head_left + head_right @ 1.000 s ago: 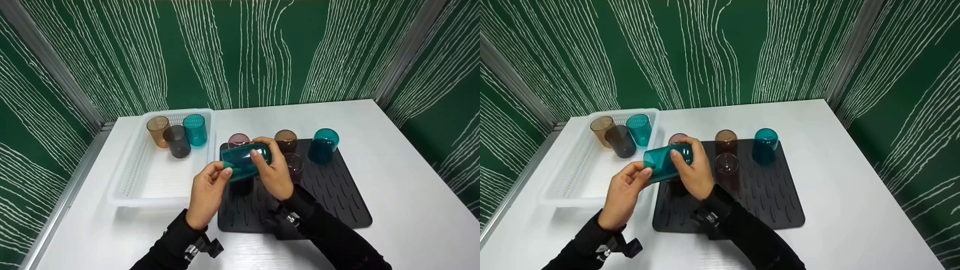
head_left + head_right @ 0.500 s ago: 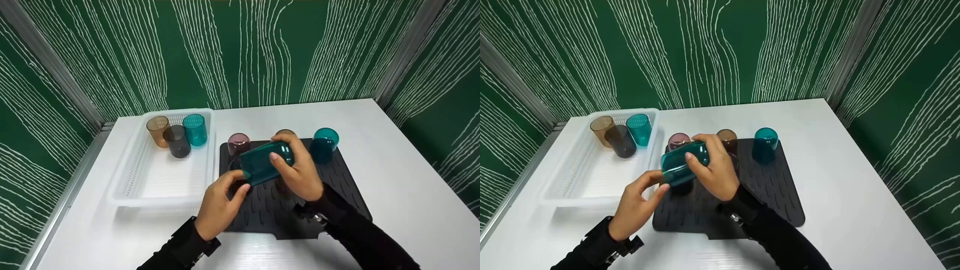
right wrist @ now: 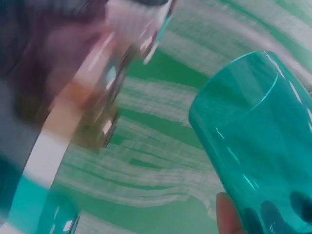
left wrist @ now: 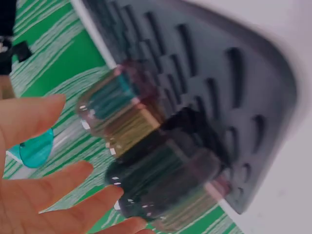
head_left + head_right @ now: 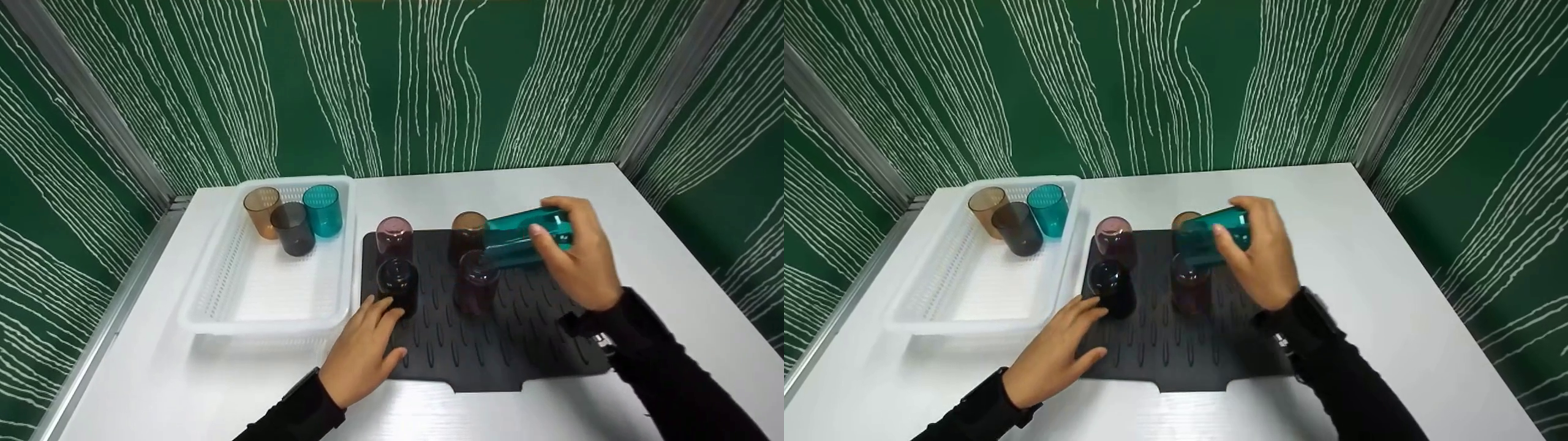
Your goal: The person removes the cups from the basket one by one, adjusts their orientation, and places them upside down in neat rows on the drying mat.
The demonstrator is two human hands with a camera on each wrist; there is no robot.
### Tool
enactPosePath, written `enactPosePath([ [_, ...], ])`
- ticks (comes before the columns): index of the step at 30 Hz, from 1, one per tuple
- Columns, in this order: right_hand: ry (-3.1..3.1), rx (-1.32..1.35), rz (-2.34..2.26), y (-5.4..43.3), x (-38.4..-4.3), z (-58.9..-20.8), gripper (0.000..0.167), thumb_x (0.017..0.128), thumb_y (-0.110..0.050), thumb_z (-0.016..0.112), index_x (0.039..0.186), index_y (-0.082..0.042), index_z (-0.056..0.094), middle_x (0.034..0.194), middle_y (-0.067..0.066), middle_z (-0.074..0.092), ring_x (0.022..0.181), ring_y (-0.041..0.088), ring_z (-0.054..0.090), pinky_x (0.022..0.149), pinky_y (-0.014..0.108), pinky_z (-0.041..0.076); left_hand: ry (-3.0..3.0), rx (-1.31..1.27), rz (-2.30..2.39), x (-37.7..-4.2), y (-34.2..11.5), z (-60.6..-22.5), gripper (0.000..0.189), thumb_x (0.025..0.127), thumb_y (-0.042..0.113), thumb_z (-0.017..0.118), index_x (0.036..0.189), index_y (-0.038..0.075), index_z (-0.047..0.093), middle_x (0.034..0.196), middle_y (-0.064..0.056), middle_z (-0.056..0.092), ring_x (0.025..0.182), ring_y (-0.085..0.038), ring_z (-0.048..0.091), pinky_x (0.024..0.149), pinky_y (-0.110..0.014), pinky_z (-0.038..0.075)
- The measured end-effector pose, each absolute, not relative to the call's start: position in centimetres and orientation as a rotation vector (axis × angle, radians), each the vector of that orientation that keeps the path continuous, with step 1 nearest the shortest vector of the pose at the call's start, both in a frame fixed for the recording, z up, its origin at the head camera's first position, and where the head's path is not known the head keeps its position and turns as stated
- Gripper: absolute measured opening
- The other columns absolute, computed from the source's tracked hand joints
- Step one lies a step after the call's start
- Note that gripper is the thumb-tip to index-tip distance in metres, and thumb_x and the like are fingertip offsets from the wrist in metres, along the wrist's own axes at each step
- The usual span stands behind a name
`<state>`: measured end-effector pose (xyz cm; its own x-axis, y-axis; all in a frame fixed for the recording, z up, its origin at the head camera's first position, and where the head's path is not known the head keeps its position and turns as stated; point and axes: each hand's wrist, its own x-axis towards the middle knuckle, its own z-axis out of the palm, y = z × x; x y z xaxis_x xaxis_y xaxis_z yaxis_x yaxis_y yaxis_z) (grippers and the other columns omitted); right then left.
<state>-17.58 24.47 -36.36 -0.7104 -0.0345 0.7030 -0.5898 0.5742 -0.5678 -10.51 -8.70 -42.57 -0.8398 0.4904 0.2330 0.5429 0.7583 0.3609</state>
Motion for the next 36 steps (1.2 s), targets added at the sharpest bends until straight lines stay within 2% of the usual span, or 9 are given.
enactPosePath([
  [3, -2.215, 0.427, 1.042, 26.0, -18.0, -36.5, 0.04, 0.099, 0.001, 0.068, 0.138, 0.009, 0.06, 0.129, 0.031, 0.059, 0.108, -0.002, 0.046, 0.091, 0.012, 0.035, -2.845, -0.846, -0.56, -10.5, -8.9, -43.3, 0.056, 0.097, 0.02, 0.085, 0.143, -0.002, 0.062, 0.153, -0.028, 0.058, 0.146, -0.052, 0.053, 0.121, -0.058, 0.046],
  [5, -2.255, 0.4, 0.992, 26.9, -18.3, -36.7, 0.041, 0.098, -0.001, 0.071, 0.137, 0.007, 0.062, 0.13, 0.03, 0.061, 0.107, 0.007, 0.051, 0.09, 0.014, 0.036, -2.866, -0.846, -0.508, -10.7, -9.0, -43.8, 0.056, 0.094, 0.021, 0.087, 0.14, -0.002, 0.065, 0.151, -0.029, 0.06, 0.144, -0.052, 0.055, 0.12, -0.058, 0.047],
  [7, -2.295, 0.384, 0.905, 27.7, -18.6, -37.0, 0.041, 0.096, -0.003, 0.075, 0.135, 0.006, 0.064, 0.128, 0.03, 0.062, 0.107, 0.022, 0.058, 0.091, 0.024, 0.045, -2.901, -0.841, -0.454, -10.9, -9.0, -44.3, 0.056, 0.091, 0.023, 0.09, 0.136, -0.002, 0.069, 0.148, -0.029, 0.062, 0.142, -0.052, 0.057, 0.119, -0.057, 0.048],
  [10, -2.359, 0.364, 0.77, 28.7, -19.0, -37.4, 0.042, 0.093, -0.008, 0.079, 0.131, 0.005, 0.066, 0.128, 0.031, 0.064, 0.108, 0.045, 0.062, 0.089, 0.051, 0.054, -2.975, -0.821, -0.388, -11.1, -8.9, -44.9, 0.055, 0.087, 0.025, 0.092, 0.132, -0.001, 0.072, 0.147, -0.028, 0.065, 0.14, -0.051, 0.059, 0.118, -0.056, 0.05],
  [12, -2.403, 0.351, 0.68, 29.2, -19.3, -37.8, 0.043, 0.093, -0.012, 0.081, 0.13, 0.004, 0.067, 0.127, 0.032, 0.064, 0.11, 0.052, 0.063, 0.084, 0.069, 0.053, -3.028, -0.811, -0.378, -11.3, -8.9, -45.2, 0.055, 0.087, 0.025, 0.092, 0.132, 0.0, 0.073, 0.147, -0.028, 0.065, 0.14, -0.052, 0.059, 0.117, -0.056, 0.051],
  [13, -2.425, 0.344, 0.644, 29.4, -19.3, -38.0, 0.044, 0.093, -0.014, 0.081, 0.13, 0.004, 0.068, 0.127, 0.032, 0.065, 0.11, 0.052, 0.063, 0.084, 0.072, 0.054, -3.049, -0.806, -0.384, -11.4, -8.9, -45.3, 0.054, 0.087, 0.024, 0.092, 0.132, 0.0, 0.073, 0.147, -0.027, 0.065, 0.139, -0.052, 0.06, 0.116, -0.056, 0.052],
  [20, -2.586, 0.372, 0.445, 29.8, -19.6, -39.9, 0.045, 0.097, -0.021, 0.079, 0.132, 0.005, 0.066, 0.126, 0.033, 0.065, 0.109, 0.054, 0.065, 0.079, 0.07, 0.057, -3.086, -0.836, -0.438, -11.6, -8.6, -45.8, 0.055, 0.088, 0.022, 0.091, 0.134, -0.001, 0.072, 0.145, -0.026, 0.067, 0.134, -0.044, 0.066, 0.108, -0.051, 0.059],
  [25, -2.736, 0.384, 0.364, 29.5, -20.1, -41.5, 0.045, 0.101, -0.027, 0.075, 0.132, 0.005, 0.064, 0.126, 0.035, 0.063, 0.108, 0.055, 0.064, 0.077, 0.07, 0.057, -3.066, -0.854, -0.406, -11.6, -8.5, -46.1, 0.053, 0.086, 0.022, 0.092, 0.131, 0.001, 0.074, 0.141, -0.025, 0.07, 0.13, -0.045, 0.067, 0.105, -0.051, 0.06],
  [36, -2.831, 0.359, 0.303, 29.2, -20.3, -43.4, 0.048, 0.1, -0.031, 0.075, 0.13, 0.004, 0.065, 0.124, 0.034, 0.063, 0.106, 0.053, 0.066, 0.077, 0.069, 0.058, -3.039, -0.866, -0.372, -11.5, -8.4, -45.9, 0.049, 0.084, 0.021, 0.092, 0.126, 0.001, 0.076, 0.135, -0.024, 0.073, 0.126, -0.045, 0.07, 0.103, -0.051, 0.061],
])
